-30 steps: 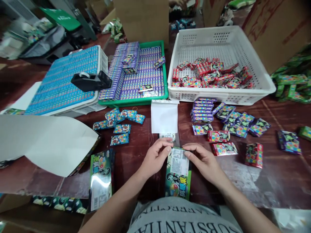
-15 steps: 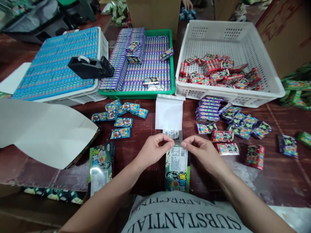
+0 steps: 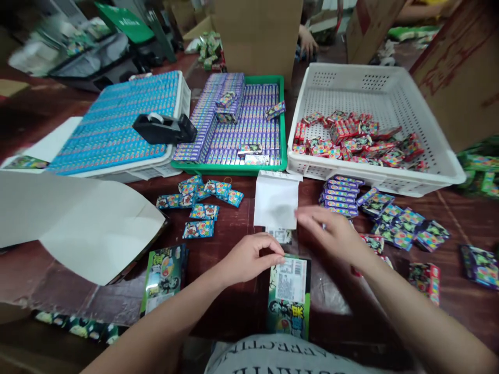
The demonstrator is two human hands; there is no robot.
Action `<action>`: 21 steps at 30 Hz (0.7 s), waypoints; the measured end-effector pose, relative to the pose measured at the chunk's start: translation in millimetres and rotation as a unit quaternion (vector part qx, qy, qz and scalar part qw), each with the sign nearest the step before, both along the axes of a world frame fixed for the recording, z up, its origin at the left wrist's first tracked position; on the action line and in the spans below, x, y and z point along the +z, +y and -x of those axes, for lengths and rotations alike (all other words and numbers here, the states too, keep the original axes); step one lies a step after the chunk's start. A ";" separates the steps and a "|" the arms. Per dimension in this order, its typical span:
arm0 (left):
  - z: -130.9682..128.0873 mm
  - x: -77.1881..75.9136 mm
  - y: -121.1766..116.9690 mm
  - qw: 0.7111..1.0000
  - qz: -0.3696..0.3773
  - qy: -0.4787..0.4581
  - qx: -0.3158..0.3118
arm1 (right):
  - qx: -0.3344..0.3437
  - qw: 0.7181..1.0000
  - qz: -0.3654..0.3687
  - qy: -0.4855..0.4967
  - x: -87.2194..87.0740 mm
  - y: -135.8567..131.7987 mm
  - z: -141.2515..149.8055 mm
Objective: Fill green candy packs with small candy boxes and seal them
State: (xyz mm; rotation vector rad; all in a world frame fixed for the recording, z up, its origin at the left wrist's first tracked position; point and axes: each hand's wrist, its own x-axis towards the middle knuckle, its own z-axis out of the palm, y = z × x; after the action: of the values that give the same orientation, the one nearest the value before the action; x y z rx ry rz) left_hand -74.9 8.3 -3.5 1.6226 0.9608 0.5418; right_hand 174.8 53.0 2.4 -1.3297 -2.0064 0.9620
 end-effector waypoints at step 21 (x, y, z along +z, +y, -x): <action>-13.5 -31.0 150.3 0.907 0.007 -0.075 0.415 | -0.041 0.992 0.106 -0.055 -35.9 130.0 32.0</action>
State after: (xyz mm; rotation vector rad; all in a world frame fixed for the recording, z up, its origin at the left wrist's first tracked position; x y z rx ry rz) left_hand -61.4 158.7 -34.5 1.0736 1.5225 1.2087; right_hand 142.8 183.1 -33.5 -1.5972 -1.9560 1.1098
